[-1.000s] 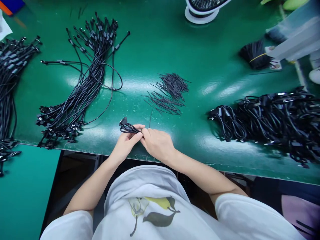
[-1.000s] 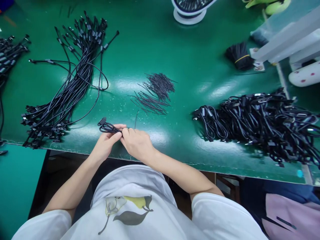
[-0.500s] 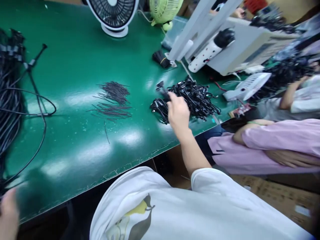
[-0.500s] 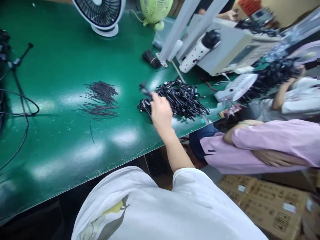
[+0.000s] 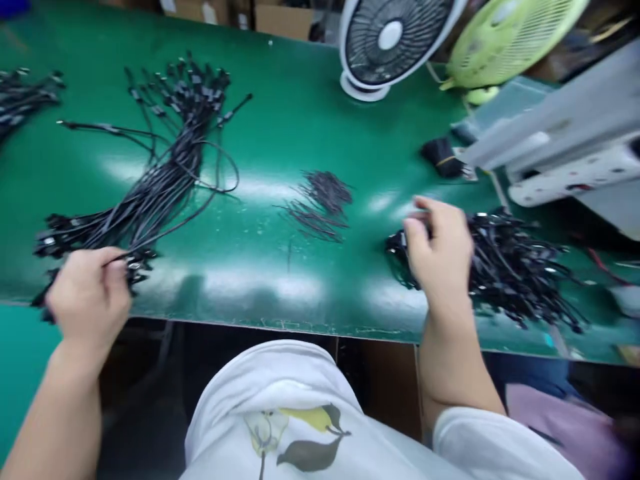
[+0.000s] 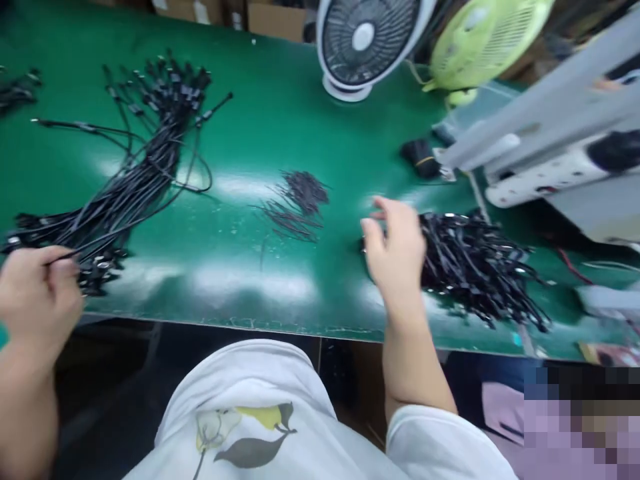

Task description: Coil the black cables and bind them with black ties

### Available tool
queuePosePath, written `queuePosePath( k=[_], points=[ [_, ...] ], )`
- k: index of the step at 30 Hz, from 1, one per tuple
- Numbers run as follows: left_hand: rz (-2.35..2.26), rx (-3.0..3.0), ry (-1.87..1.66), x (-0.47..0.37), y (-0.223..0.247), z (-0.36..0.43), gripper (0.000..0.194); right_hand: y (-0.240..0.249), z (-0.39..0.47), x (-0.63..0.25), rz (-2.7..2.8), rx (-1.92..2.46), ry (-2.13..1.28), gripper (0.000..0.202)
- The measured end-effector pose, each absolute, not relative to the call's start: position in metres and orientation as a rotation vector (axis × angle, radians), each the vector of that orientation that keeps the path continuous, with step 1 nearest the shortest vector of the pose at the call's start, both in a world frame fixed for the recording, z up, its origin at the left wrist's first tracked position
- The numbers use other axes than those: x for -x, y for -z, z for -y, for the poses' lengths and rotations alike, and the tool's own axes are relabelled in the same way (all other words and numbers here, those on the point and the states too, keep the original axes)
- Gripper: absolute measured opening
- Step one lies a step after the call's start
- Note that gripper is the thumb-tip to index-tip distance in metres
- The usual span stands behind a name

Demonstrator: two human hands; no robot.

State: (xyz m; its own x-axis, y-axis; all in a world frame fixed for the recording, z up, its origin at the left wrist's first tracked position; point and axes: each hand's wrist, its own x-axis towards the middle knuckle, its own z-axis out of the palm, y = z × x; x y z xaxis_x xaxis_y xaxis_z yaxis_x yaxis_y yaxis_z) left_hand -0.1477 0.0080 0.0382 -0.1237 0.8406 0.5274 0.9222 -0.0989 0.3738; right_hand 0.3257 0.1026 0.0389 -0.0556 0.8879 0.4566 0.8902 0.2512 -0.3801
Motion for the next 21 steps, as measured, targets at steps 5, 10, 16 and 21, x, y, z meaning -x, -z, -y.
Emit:
queuePosePath(
  k=[5,10,16,21],
  points=[
    [1.903,2.545,0.992,0.092,-0.068,0.009,0.013,-0.040,-0.132,-0.150,2.536,0.684,-0.329,0.045],
    [2.699,2.009,2.022,0.113,-0.085,0.071,0.012,-0.026,-0.216,-0.073,2.772,0.907,-0.433,0.031],
    [3.188,0.862,2.252,0.151,-0.026,0.115,0.033,-0.068,-0.215,-0.047,2.513,0.671,-0.649,0.046],
    [3.189,1.141,1.551,0.180,0.013,0.138,0.026,-0.148,-0.189,-0.047,2.490,0.630,-0.488,0.030]
  ],
)
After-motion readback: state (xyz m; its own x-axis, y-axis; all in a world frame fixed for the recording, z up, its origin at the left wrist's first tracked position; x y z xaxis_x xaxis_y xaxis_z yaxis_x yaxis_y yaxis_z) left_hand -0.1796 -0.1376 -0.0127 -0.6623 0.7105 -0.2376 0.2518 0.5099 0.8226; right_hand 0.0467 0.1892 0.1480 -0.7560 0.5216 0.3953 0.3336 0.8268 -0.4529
